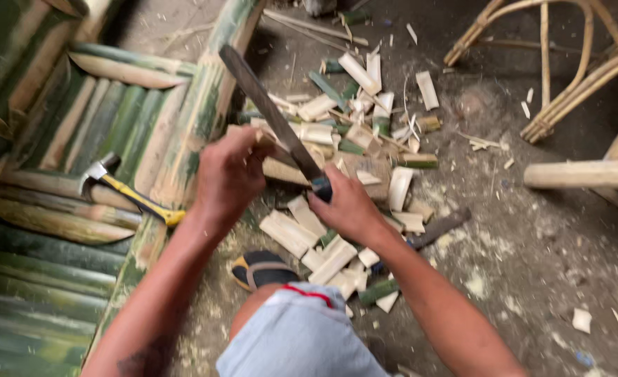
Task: The person assembles a bamboo structure by splitting bamboo strips with a machete and hammering them into place. The person repeatedly selects bamboo pieces, splits them, and secures them into the frame using a hammer and nails.
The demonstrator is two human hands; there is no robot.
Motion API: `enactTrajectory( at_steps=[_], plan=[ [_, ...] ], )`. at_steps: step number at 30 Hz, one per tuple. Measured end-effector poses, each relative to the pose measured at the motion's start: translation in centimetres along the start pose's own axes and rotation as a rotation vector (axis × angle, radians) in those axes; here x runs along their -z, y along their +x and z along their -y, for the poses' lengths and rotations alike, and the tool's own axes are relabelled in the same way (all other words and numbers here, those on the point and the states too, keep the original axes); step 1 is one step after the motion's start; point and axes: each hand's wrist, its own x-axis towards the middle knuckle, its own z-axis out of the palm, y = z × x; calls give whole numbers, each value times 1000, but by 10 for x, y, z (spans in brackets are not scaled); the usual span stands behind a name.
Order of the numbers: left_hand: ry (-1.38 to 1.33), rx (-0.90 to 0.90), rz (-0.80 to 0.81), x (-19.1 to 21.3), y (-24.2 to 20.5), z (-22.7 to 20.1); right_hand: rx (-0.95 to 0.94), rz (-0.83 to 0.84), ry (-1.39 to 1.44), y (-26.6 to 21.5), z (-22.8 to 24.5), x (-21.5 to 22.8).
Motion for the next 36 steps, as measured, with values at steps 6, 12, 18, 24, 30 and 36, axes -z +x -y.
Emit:
enactTrajectory(
  at_steps=[6,12,18,24,30,36],
  plan=[
    [75,14,-51,10,17,-9,48,-132,67,-14,52,30],
    [-6,23,-35,-2,-5,4,-24,-106,-68,-5,16,-15],
    [15,50,-18,4,-1,7,17,52,10,12,-20,-21],
    [-16,5,14,-4,2,-7,-31,118,129,1,11,26],
    [8,26,-1,-14,5,-4,3,-200,-51,-23,3,-12],
    [23,48,-42,-1,7,6,9,-50,-260,18,-35,-45]
  ],
)
